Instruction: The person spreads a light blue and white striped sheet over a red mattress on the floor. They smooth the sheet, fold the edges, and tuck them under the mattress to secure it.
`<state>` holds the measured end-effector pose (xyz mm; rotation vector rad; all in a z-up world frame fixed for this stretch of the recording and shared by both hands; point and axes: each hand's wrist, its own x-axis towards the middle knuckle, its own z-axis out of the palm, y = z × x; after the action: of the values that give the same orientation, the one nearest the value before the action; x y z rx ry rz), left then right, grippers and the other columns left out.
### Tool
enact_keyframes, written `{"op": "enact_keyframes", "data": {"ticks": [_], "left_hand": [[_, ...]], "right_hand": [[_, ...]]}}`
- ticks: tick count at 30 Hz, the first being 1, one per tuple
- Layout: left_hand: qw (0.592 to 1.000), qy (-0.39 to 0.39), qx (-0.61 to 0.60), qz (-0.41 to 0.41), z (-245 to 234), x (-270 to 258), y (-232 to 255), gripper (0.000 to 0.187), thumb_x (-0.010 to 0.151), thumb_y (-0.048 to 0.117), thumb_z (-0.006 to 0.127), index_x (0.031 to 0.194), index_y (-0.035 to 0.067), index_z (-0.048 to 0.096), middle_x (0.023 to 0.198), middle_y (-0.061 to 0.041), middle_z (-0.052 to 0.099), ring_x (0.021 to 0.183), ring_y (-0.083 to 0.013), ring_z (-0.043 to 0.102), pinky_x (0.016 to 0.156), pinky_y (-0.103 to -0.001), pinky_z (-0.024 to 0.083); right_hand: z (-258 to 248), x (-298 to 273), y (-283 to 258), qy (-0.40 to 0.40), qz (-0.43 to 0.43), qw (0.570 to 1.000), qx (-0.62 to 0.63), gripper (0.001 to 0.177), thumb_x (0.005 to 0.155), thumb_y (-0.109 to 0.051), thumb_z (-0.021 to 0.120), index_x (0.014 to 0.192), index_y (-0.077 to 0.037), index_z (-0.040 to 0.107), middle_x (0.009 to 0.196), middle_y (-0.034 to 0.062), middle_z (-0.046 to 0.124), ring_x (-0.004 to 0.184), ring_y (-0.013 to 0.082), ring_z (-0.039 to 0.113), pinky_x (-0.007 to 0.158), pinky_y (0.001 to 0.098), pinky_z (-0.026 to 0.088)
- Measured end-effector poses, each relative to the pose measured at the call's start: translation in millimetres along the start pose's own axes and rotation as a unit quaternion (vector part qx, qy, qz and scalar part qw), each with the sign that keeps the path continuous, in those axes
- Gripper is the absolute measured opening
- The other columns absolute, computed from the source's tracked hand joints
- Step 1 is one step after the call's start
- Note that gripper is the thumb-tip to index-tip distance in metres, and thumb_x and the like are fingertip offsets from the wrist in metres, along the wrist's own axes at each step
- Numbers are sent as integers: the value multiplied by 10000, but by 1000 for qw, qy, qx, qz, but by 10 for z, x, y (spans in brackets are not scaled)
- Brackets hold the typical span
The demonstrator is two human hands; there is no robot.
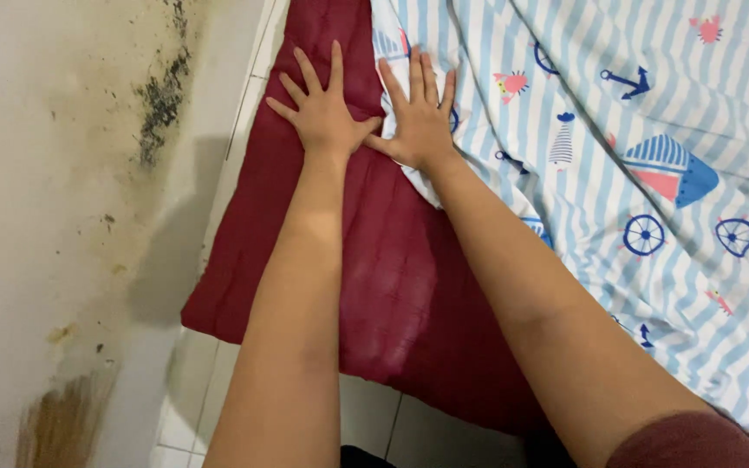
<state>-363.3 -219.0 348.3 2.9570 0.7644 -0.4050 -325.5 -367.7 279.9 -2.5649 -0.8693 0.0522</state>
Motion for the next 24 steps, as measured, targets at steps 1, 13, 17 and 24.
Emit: {"op": "enact_keyframes", "data": {"ticks": [1,13,17,24], "left_hand": [[1000,2,0,0,-32,-23,0,1287,816,769,855,1651,363,-36,1699,-214,-72,1550,-563,124,1142,-802,128],[981,147,-36,120,334,-686,-167,659,1031,450,465,1607,150,353,1660,-256,174,1523,-477,101,1196,-671,106],[989,3,-76,125,160,-1207,-29,521,1071,468,460,1544,248,457,1701,-145,160,1579,-367,52,1261,-611,37],[937,29,-270,221,594,-1894,-106,271,1004,449,611,1202,290,706,1278,2,660,1262,-272,594,1077,-491,457]], "right_hand": [[-57,37,-14,2,-1,1000,0,1157,805,-982,407,1678,-264,159,1707,240,24,1598,383,5,1214,694,-54],[-699,-61,75,-272,42,948,160,1103,802,-609,714,1656,-281,99,1695,146,-176,1555,252,-213,1197,530,-187],[-303,-367,471,-161,-61,958,228,947,709,-610,840,1497,-206,505,1559,242,376,1485,401,343,1243,522,237],[-661,-1277,399,-133,-35,973,183,663,835,-365,753,1450,-279,519,1161,211,701,1149,444,655,998,564,498]]}}
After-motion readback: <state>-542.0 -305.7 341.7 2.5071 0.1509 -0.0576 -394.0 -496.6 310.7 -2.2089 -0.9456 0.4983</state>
